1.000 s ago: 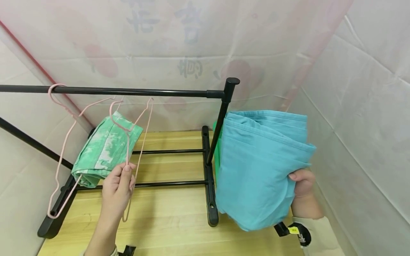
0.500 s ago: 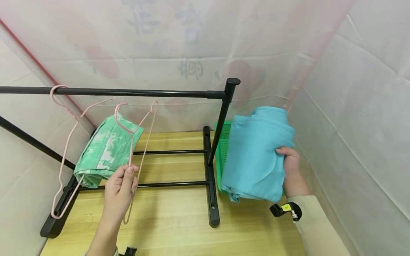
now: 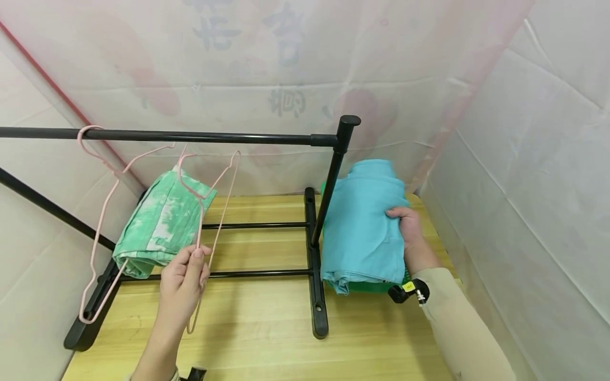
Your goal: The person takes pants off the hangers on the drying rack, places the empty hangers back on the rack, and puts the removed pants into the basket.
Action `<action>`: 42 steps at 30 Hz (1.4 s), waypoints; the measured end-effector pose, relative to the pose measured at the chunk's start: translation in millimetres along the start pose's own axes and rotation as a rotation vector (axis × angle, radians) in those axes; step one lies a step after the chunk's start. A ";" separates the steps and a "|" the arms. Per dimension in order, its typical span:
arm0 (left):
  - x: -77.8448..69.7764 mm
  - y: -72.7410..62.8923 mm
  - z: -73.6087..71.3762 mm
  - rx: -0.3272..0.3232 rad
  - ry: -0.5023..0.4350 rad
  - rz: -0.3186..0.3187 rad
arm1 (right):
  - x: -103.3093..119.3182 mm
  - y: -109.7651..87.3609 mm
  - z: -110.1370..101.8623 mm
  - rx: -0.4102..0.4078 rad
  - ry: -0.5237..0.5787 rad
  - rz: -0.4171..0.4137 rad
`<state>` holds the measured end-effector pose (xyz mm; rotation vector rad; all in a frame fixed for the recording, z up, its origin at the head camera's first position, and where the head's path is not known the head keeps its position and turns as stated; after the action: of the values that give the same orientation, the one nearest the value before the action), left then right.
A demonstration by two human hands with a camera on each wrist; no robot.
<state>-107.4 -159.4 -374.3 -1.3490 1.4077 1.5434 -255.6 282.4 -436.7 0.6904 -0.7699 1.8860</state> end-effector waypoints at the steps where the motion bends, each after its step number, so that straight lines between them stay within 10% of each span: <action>1: -0.3 -0.1 0.3 0.002 -0.001 -0.002 | -1.1 2.1 -0.8 0.000 -0.025 0.023; 21: 6.6 -2.8 1.4 0.015 0.012 -0.023 | 6.8 13.4 -57.6 -0.102 -0.359 0.300; 30: 5.5 -3.6 1.7 0.018 0.011 -0.013 | -3.2 22.6 -102.2 -0.177 -0.933 0.527; 36: 6.9 -3.7 1.9 0.016 0.024 -0.018 | 7.5 21.1 -92.2 -0.131 -1.208 0.406; 42: 6.0 -2.0 3.2 0.020 0.015 -0.027 | 27.0 29.0 -61.5 -0.068 -1.378 0.036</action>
<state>-107.9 -156.9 -380.9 -1.3649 1.4046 1.5010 -300.9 333.7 -462.6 1.9631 -1.6374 1.1802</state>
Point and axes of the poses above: each hand's wrist, its own y-axis towards the middle knuckle, its own z-axis out of the palm, x = y × z, the point moved 6 cm from there along y, towards the middle knuckle, and after that the axes turned 1 degree about -x, right-handed, at the moved point
